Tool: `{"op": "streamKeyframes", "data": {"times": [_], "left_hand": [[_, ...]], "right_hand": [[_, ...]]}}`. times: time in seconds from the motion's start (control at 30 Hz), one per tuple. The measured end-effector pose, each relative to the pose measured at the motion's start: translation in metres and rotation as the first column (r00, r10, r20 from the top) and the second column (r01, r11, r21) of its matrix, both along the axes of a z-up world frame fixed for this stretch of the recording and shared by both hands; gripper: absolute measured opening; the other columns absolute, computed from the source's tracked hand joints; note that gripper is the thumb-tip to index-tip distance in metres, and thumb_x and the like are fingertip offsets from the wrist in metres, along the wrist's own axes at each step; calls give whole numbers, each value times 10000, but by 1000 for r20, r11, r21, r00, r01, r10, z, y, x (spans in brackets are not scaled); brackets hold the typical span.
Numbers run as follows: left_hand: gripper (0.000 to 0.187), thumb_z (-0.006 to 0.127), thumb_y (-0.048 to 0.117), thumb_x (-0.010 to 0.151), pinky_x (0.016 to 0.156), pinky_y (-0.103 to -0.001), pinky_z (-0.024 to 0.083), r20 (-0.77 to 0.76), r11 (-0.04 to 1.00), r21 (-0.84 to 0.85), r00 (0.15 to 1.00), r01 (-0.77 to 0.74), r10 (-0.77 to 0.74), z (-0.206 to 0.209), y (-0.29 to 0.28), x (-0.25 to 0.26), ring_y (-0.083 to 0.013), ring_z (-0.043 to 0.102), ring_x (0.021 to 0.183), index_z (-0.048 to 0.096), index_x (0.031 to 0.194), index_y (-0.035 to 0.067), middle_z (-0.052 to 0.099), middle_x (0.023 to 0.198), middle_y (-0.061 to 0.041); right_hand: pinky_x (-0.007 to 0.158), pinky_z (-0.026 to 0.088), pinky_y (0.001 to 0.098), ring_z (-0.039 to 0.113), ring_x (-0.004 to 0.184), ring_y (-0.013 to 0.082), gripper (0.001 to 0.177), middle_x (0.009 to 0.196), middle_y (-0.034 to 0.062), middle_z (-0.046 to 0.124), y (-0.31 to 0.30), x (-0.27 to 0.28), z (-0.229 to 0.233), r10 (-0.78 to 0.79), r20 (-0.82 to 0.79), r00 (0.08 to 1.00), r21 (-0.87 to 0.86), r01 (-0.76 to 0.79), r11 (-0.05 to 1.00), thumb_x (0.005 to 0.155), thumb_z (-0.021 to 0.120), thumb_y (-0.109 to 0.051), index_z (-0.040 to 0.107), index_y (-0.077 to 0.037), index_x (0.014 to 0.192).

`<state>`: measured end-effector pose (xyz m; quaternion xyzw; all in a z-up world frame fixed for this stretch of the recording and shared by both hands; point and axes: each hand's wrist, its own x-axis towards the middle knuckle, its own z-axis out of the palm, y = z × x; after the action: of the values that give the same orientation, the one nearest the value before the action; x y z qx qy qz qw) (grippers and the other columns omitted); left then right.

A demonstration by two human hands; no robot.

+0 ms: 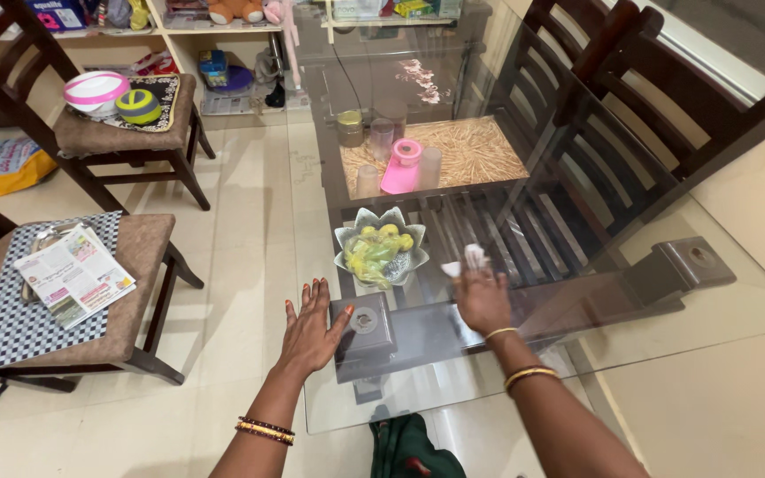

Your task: The person cleans a glass dining table by wiping the glass tabletop with a cloth.

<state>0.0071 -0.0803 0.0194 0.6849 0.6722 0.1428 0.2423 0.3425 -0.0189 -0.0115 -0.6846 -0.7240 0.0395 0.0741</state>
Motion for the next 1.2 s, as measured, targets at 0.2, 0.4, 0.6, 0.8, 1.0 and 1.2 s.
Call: {"op": "streamKeyframes", "data": {"times": [0.2, 0.4, 0.6, 0.8, 1.0, 1.2], "left_hand": [[887, 408, 603, 985, 1256, -514, -10, 57, 998, 52, 998, -21, 18, 0, 10, 3, -287, 60, 1580, 124, 1617, 48, 159, 1695, -140], [892, 388, 618, 985, 1257, -520, -9, 78, 995, 94, 997, -11, 3, 3, 20, 7, -290, 65, 1583, 132, 1615, 42, 172, 1692, -147], [898, 396, 623, 987, 1254, -534, -12, -14, 997, 66, 999, 38, -37, -1, 19, 20, -287, 57, 1582, 137, 1609, 29, 167, 1691, -145], [880, 420, 612, 979, 1231, -582, -3, -150, 988, 89, 982, 124, -110, 3, 9, 41, -296, 32, 1582, 194, 1593, 24, 137, 1693, -165], [871, 398, 624, 971, 1224, -575, 21, -252, 986, 53, 958, 159, -141, 13, 3, 59, -302, 11, 1571, 175, 1598, 61, 109, 1693, -128], [875, 363, 636, 977, 1224, -576, 40, -322, 988, -10, 935, 152, -147, 20, 3, 62, -284, 23, 1568, 128, 1611, 81, 93, 1701, -95]], "right_hand": [[1194, 145, 621, 300, 1530, 345, 611, 1628, 206, 349, -62, -135, -9, 476, -182, 861, 166, -450, 877, 1035, 385, -355, 422, 36, 1503], [1251, 84, 625, 255, 1557, 328, 522, 1557, 159, 441, -157, -188, 47, 745, -198, 638, -195, -770, 607, 1091, 393, -351, 467, -65, 1522], [1212, 50, 608, 252, 1533, 298, 592, 1656, 108, 325, -165, -108, 66, 712, -215, 669, -212, -744, 634, 1015, 443, -343, 364, -116, 1556], [1227, -27, 574, 239, 1539, 254, 579, 1666, 78, 282, -128, 26, 37, 398, -7, 917, -192, -392, 900, 1043, 307, -372, 264, -183, 1589], [1269, -6, 569, 169, 1558, 227, 666, 1662, 18, 236, -73, 139, 24, 17, 161, 987, -251, 24, 968, 1043, 221, -491, 77, -289, 1661], [1219, 73, 580, 110, 1563, 282, 717, 1726, 22, 88, -10, 135, -2, -332, 11, 943, -86, 331, 940, 1003, 271, -556, 104, -220, 1614]]}}
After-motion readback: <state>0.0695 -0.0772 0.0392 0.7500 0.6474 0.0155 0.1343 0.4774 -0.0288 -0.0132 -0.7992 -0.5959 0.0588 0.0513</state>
